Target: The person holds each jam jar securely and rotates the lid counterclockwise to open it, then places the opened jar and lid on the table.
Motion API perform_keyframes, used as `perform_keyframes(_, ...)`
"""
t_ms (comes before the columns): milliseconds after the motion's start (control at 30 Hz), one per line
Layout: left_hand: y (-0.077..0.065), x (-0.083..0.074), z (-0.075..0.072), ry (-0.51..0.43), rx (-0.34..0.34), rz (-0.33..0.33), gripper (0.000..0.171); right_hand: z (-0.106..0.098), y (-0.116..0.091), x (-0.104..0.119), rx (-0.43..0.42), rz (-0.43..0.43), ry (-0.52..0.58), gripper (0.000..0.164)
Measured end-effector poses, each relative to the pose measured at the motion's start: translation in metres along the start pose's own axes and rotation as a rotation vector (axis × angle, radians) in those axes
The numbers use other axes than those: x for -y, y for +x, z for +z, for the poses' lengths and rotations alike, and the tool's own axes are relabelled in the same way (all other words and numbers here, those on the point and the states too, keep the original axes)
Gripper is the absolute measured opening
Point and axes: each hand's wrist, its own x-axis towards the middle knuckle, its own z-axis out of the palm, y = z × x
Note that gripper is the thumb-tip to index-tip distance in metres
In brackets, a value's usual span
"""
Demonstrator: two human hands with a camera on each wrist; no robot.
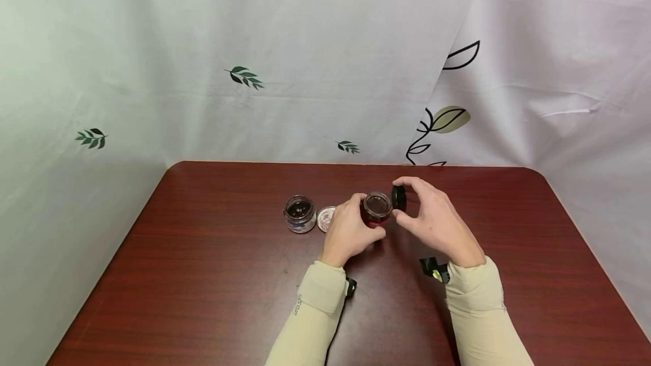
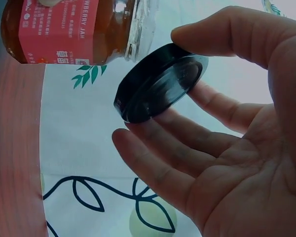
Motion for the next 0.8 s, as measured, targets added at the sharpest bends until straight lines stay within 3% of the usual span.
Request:
perform_keyframes(367,-0.001,-0.002,0.0,0.004,-0.004,0.0,0.064,-0.005,-0.003,-0.011,0.028,0.063,0.006,0.049)
perform_keyframes(800,-0.001,-0.001,-0.001,0.014,-0.004,-0.001,0.062,-0.004,-0.006,-0.019,0.08,0.118,0.09,0.049)
